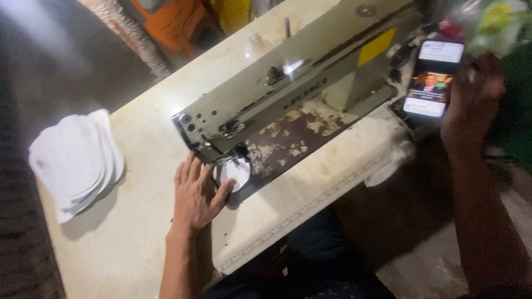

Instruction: Stitching the perimeter of shoe insoles using an industrial sewing machine

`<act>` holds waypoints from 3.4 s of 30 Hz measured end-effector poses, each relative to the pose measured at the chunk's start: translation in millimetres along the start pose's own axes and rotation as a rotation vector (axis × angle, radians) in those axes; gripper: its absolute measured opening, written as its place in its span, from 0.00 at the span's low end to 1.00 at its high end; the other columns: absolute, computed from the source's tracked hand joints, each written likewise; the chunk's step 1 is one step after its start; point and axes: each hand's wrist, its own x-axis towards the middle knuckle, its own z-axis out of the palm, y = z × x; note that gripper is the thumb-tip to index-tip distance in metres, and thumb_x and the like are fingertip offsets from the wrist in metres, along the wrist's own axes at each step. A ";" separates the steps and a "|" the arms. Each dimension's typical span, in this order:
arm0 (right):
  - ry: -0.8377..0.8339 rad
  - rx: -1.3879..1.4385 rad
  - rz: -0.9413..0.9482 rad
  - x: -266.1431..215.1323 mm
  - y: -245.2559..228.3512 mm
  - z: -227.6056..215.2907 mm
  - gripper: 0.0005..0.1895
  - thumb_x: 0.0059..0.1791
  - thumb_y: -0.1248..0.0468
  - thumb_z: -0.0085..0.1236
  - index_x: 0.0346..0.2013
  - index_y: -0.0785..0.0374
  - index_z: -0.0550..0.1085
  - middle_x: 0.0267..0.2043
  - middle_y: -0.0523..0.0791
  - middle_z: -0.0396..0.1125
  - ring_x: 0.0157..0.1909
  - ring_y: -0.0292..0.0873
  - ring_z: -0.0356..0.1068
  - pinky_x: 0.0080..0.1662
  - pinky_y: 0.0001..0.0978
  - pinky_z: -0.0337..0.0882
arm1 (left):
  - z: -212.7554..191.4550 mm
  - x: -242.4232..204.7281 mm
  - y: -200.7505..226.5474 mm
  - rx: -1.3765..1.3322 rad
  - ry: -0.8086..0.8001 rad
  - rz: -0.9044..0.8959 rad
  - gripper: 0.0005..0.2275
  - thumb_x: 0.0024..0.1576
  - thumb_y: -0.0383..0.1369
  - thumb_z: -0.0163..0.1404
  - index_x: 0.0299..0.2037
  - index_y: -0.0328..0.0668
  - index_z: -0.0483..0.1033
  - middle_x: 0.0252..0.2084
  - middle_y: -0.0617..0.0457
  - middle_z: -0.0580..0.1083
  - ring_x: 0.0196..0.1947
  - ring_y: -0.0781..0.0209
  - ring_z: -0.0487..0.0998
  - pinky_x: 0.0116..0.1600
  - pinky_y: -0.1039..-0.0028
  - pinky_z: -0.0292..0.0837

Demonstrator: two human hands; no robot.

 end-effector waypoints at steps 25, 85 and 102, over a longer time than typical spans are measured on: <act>-0.742 -0.426 -0.369 -125.0 -212.4 233.7 0.32 0.57 0.41 0.43 0.65 0.60 0.69 0.68 0.53 0.63 0.74 0.59 0.55 0.72 0.60 0.46 | 25.6 22.7 -28.4 0.057 -0.011 -0.022 0.30 0.60 0.45 0.43 0.75 0.58 0.57 0.77 0.56 0.57 0.77 0.53 0.53 0.77 0.52 0.44; -0.578 -0.261 -0.335 -118.6 -212.8 226.2 0.14 0.54 0.64 0.55 0.54 0.61 0.76 0.59 0.45 0.73 0.64 0.48 0.69 0.68 0.54 0.61 | 2.0 -112.5 121.4 -0.148 0.218 0.032 0.23 0.60 0.44 0.57 0.60 0.40 0.70 0.66 0.43 0.69 0.66 0.42 0.69 0.68 0.48 0.62; -0.612 -0.294 -0.305 -116.8 -212.8 226.1 0.14 0.53 0.64 0.54 0.53 0.59 0.76 0.60 0.44 0.71 0.66 0.49 0.66 0.68 0.54 0.59 | -6.0 -100.1 104.2 -0.186 0.172 0.023 0.23 0.61 0.45 0.55 0.62 0.42 0.70 0.68 0.41 0.67 0.70 0.42 0.66 0.72 0.50 0.56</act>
